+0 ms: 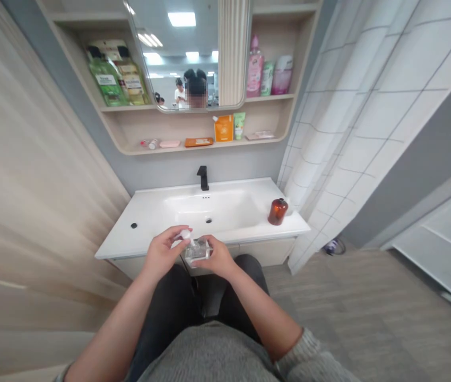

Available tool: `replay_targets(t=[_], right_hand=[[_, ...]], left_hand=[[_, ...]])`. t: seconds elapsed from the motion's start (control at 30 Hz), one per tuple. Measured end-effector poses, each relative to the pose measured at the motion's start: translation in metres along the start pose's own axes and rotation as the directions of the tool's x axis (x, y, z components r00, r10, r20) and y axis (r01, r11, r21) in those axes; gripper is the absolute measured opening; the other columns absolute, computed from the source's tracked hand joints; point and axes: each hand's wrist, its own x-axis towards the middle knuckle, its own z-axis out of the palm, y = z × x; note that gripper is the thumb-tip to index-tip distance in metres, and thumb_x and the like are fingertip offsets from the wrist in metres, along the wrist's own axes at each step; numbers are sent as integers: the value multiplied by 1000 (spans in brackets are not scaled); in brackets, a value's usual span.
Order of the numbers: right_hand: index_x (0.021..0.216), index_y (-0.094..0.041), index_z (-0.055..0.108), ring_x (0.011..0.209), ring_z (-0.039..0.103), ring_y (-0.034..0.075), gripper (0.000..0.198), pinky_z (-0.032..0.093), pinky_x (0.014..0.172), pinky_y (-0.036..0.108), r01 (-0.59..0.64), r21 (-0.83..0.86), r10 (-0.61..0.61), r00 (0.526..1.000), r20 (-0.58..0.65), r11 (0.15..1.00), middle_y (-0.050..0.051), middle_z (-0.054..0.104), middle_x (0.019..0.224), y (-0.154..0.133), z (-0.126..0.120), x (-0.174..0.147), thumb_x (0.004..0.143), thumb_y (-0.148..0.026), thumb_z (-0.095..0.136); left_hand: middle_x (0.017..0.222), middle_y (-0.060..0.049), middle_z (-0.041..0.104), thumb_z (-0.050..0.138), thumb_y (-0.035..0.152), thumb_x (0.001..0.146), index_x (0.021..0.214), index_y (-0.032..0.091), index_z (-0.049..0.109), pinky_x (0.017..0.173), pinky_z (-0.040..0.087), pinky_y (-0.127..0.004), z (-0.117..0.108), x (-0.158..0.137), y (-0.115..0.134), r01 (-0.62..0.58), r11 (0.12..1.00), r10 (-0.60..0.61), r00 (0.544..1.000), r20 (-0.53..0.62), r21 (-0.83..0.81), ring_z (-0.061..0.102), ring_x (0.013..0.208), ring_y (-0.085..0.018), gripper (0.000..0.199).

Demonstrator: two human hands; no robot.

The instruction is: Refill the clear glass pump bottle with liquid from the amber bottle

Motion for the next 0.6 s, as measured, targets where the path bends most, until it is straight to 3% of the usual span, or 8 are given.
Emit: replay_targets(t=[0.23,0.6], right_hand=[[123,-24,70,99,76,27,76,63,88,38,-11,-5,11,1000,-14,1000,4,80,110,2,0,0,59,-44,107],[123,-24,70,98,75,26,78,62,88,37,-6,-14,6,1000,-28,1000,5,79,111,5,-3,3,59,-44,108]], left_hand=[[126,-9,83,82,36,93,123,23,85,105,67,-44,0,-3,2,-42,994,49,996,-75,97,80,110,-27,33],[122,-8,84,82,33,92,120,23,85,102,68,-42,-2,-3,5,-53,995,54,998,-17,85,81,111,-27,30]])
